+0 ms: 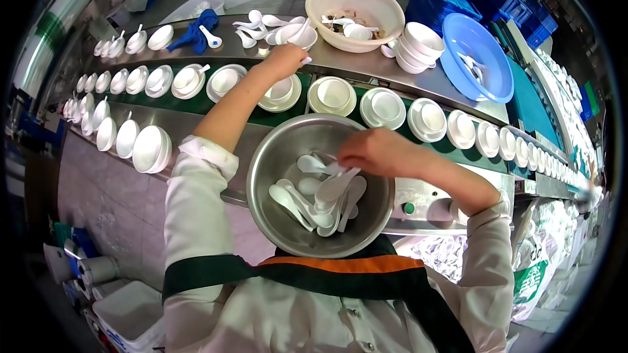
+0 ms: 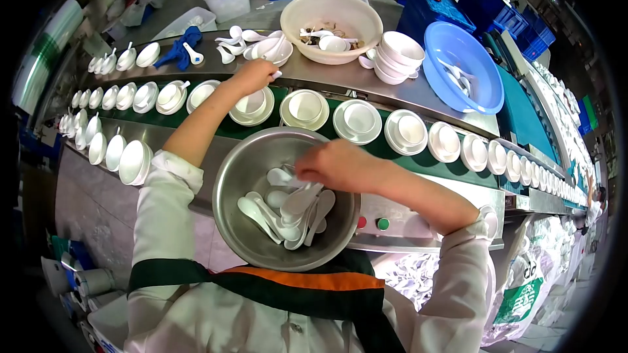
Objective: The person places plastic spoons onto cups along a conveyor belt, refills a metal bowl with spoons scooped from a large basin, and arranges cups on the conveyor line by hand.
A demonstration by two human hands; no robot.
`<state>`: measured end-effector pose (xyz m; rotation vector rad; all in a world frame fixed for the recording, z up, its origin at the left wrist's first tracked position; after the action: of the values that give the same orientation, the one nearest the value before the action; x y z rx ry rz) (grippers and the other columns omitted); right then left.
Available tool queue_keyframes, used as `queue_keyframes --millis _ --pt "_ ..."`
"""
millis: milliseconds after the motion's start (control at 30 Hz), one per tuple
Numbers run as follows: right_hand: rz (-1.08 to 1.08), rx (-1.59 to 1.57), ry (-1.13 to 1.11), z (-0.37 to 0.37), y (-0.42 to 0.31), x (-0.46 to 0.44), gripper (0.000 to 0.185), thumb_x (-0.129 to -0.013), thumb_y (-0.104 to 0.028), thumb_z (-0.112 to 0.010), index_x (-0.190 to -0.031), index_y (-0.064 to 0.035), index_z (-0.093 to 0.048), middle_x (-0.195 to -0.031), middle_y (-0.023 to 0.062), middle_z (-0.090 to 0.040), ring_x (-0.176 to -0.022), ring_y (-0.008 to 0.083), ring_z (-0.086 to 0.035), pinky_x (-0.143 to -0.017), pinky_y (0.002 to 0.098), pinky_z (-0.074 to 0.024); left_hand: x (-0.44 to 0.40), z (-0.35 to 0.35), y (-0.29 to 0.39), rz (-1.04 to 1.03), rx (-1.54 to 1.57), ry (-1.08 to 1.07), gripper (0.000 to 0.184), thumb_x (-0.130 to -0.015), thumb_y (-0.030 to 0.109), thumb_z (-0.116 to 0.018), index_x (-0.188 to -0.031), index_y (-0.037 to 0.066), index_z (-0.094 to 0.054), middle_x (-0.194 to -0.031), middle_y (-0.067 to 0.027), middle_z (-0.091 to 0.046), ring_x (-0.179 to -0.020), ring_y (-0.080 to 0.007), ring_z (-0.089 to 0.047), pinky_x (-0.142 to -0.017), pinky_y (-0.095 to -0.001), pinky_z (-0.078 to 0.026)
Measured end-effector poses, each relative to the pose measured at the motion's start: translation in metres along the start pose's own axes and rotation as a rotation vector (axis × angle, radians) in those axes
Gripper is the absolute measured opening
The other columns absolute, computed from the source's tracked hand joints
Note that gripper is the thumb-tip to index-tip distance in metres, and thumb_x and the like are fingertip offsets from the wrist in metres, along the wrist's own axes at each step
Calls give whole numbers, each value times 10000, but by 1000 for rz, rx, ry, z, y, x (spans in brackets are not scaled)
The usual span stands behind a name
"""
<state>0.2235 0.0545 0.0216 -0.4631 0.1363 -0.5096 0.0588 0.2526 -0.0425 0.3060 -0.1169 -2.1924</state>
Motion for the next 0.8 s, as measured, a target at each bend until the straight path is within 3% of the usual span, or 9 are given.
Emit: queue_keyframes --millis 100,267,367,433,467,567,633,667,800 --pt "-230 -425 289 42 18 -5 57 -822 -56 -520 -861 -24 -548 -712 106 -603 -619 192 -600 -593 311 -472 6 28 -1 29 -44 -1 95 -718 119 -589 -745 30 -609 -750 -165 -608 -728 -322 -591 -651 -423 -452" --pt "-383 -178 662 78 72 -21 159 -802 -129 -562 -794 30 -568 -766 139 -626 -659 205 -617 -637 309 -478 25 1 -30 98 -51 -175 111 -700 132 -603 -755 37 -623 -750 -163 -613 -742 -317 -595 -679 -403 -460" --pt "-205 -134 771 65 109 -35 200 -784 -165 -570 -767 34 -580 -730 154 -629 -658 255 -624 -646 325 -476 39 -1 -38 216 -53 -197 297 -681 222 -674 -922 51 -635 -887 -163 -623 -818 -311 -597 -720 -380 -471" --pt "-263 -197 758 64 112 -47 223 -783 -189 -567 -757 31 -589 -694 157 -619 -637 269 -615 -635 332 -471 44 39 5 -30 58 280 577 -648 328 -740 -1108 31 -559 -1018 -149 -595 -876 -279 -590 -761 -366 -473" --pt "-314 -256 750 62 115 -55 246 -783 -213 -565 -748 27 -598 -657 161 -609 -616 284 -606 -625 339 -466 40 44 24 77 478 96 734 -643 365 -761 -1210 8 -461 -1042 -151 -566 -883 -223 -576 -721 -343 -487" --pt "-382 -272 701 55 124 -90 314 -792 -289 -560 -745 14 -626 -617 183 -582 -572 260 -584 -579 352 -444 36 58 66 41 731 60 611 -707 343 -715 -1164 15 -475 -925 -150 -598 -819 -197 -614 -736 -321 -492" --pt "-431 -359 631 52 117 -104 386 -831 -369 -554 -803 10 -625 -687 172 -609 -618 246 -594 -600 349 -453 28 46 57 176 881 40 355 -804 74 -596 -1132 13 -473 -914 -132 -588 -771 -151 -594 -653 -256 -501" --pt "-431 -358 631 52 117 -103 386 -831 -369 -554 -803 10 -625 -687 172 -609 -618 246 -594 -600 349 -453 27 43 53 175 882 41 355 -804 74 -596 -1132 13 -473 -914 -132 -588 -771 -151 -594 -653 -256 -501" --pt "-128 -301 671 41 125 -96 303 -866 -274 -549 -977 7 -575 -834 139 -630 -736 187 -598 -662 332 -478 36 39 27 198 1203 233 275 -812 -35 -481 -1085 -13 -481 -906 -109 -593 -772 -163 -620 -708 -278 -515"
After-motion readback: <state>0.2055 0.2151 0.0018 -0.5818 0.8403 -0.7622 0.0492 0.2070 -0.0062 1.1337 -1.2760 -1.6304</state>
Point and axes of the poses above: each hand's wrist, its own x-axis away from the middle knuckle, its own z-axis out of the back of the hand, y = z × x, the point moved 5 cm from there along -x, towards the middle knuckle
